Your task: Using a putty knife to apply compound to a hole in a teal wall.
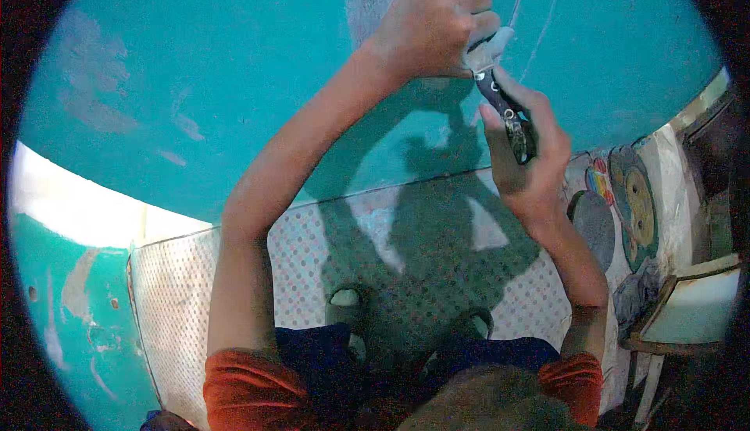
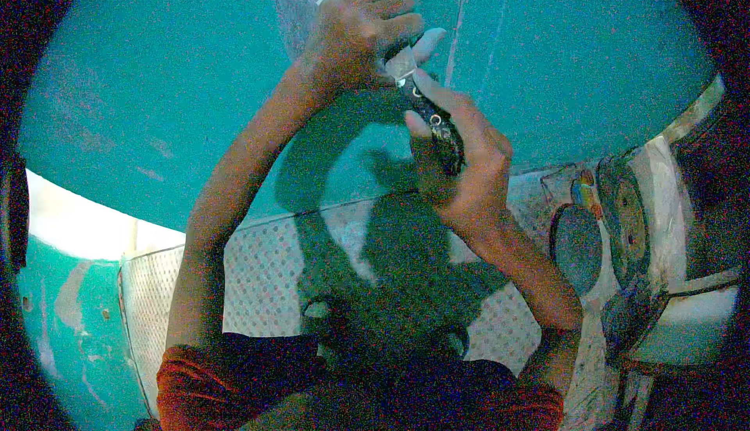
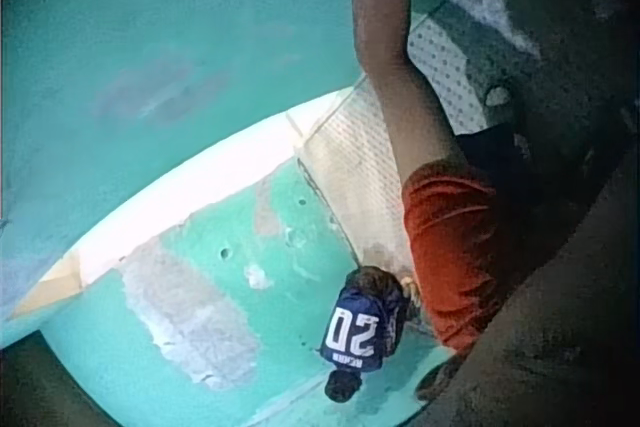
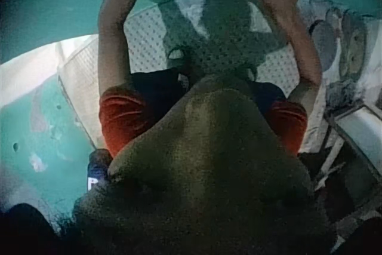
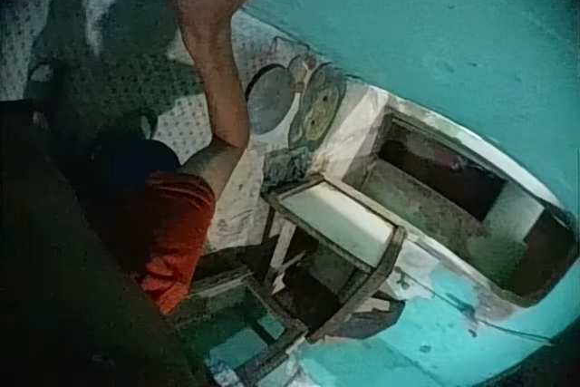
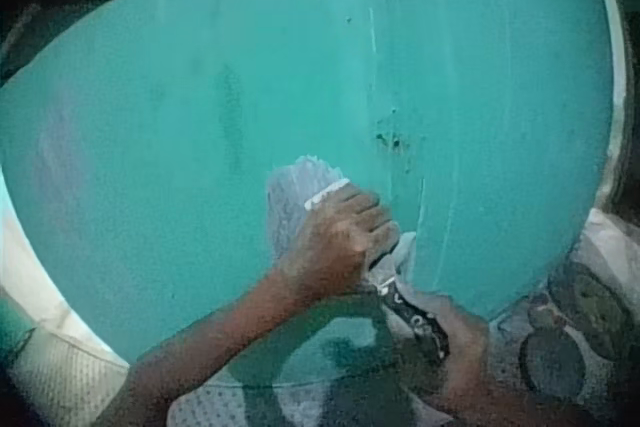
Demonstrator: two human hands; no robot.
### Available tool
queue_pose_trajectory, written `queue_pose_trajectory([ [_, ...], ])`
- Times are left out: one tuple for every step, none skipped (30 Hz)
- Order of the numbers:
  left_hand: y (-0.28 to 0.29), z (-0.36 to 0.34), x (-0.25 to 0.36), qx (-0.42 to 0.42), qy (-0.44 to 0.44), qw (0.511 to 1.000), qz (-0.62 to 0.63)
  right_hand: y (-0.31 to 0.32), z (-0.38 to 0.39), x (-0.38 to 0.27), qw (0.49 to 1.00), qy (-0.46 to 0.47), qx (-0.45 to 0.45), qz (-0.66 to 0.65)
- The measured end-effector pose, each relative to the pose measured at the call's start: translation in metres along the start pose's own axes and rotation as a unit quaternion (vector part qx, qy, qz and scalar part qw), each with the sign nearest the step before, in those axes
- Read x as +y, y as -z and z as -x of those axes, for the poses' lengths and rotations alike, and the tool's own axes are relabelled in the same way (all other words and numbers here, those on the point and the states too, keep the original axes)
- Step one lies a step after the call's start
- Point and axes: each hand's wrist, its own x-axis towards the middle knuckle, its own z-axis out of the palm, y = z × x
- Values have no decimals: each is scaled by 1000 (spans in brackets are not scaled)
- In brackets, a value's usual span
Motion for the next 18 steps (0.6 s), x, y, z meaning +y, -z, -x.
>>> queue_pose_trajectory([
  [1,-3,-1,19,-1,1000,-6,-1,1,0,1000,1,0,2],
  [0,-1,0,21,0,1000,-6,-2,3,0,1000,4,0,8],
  [1,2,2,11,-11,1000,4,-4,5,-1,1000,6,1,13],
  [2,6,3,1,-21,1000,15,-5,8,-1,1000,6,0,12],
  [2,8,2,2,-20,1000,14,-5,10,-2,1000,-1,-1,13],
  [3,6,2,5,-20,1000,17,-4,9,-1,1000,-5,-2,15],
  [4,4,1,9,-20,1000,21,-2,5,-4,1000,-1,-3,17],
  [4,1,0,12,-18,1000,18,2,-1,-10,1000,-14,5,-11],
  [6,-3,-1,24,-14,999,17,3,-4,-14,999,-29,13,-40],
  [7,-5,-1,35,-10,999,16,2,-3,-16,999,-26,14,-22],
  [4,0,3,35,-8,999,14,0,2,-13,999,-25,12,-23],
  [2,6,8,20,-7,999,25,-4,9,-7,1000,-7,10,-8],
  [1,10,10,4,-5,999,37,-8,13,-3,1000,10,8,6],
  [-1,12,5,3,-6,999,34,-10,13,-1,1000,1,5,8],
  [-2,9,3,-11,-19,999,46,-7,12,-2,1000,-2,4,11],
  [-2,7,2,-26,-32,997,58,-3,8,-3,1000,-15,5,1],
  [-3,6,4,-25,-30,997,63,-1,5,-3,1000,-28,7,-10],
  [-2,7,5,-5,-14,999,52,-2,7,-1,999,-34,9,-8],
])
